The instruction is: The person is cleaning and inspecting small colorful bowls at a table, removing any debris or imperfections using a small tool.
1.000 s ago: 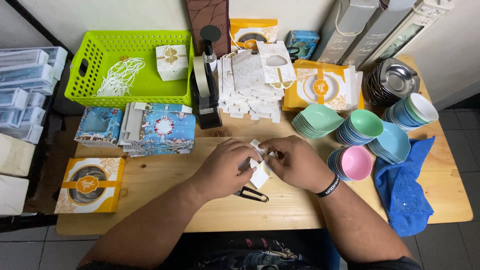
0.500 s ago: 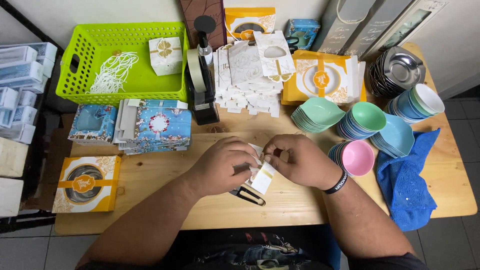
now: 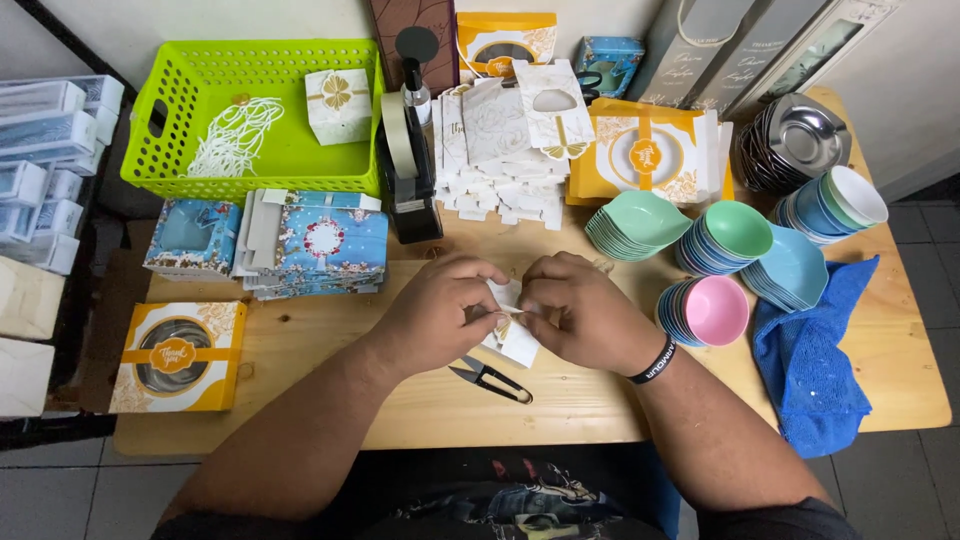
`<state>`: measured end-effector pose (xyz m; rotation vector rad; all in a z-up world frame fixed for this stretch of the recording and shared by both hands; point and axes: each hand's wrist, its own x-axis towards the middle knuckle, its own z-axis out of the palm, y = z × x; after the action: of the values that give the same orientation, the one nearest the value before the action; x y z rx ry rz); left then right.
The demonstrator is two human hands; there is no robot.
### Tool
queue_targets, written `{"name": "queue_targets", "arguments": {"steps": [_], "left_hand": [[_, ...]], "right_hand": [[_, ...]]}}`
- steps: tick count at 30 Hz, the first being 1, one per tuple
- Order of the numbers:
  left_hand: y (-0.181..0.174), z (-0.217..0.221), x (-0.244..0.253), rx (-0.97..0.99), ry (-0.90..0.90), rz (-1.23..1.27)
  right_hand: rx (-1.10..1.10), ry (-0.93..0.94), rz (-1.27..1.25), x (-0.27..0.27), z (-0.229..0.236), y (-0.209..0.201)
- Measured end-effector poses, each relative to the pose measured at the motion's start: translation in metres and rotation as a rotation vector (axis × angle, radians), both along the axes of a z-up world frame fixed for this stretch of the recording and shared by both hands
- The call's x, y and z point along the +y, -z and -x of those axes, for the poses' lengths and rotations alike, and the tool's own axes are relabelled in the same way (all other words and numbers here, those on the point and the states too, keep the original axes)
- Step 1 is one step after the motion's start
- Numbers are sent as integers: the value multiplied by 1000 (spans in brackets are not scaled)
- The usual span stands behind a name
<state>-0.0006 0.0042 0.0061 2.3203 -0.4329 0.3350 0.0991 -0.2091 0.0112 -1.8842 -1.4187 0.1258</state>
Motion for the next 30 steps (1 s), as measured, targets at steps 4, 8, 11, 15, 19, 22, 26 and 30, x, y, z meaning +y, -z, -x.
{"name": "queue_targets", "arguments": {"steps": [4, 8, 11, 15, 19, 22, 26, 30], "left_hand": [[4, -2, 2, 48, -19, 19], [9, -2, 1, 44, -19, -8], [8, -1, -2, 33, -39, 14], [11, -3, -2, 20, -42, 33], [19, -4, -2, 3, -69, 35], [24, -5, -5, 42, -88, 50], [28, -3, -9, 133, -149, 44], [27, -4, -10, 262, -199, 26]], "right_hand": [[-29, -27, 7, 1, -1, -3], [-15, -24, -12, 4, 4, -5], [-31, -42, -11, 3, 1, -3], [-66, -63, -4, 1, -2, 2], [-46, -94, 12, 1, 4, -8], [-52, -112, 90, 1, 7, -6], [-73, -126, 116, 2, 14, -11], [-85, -103, 123, 1, 15, -10]]}}
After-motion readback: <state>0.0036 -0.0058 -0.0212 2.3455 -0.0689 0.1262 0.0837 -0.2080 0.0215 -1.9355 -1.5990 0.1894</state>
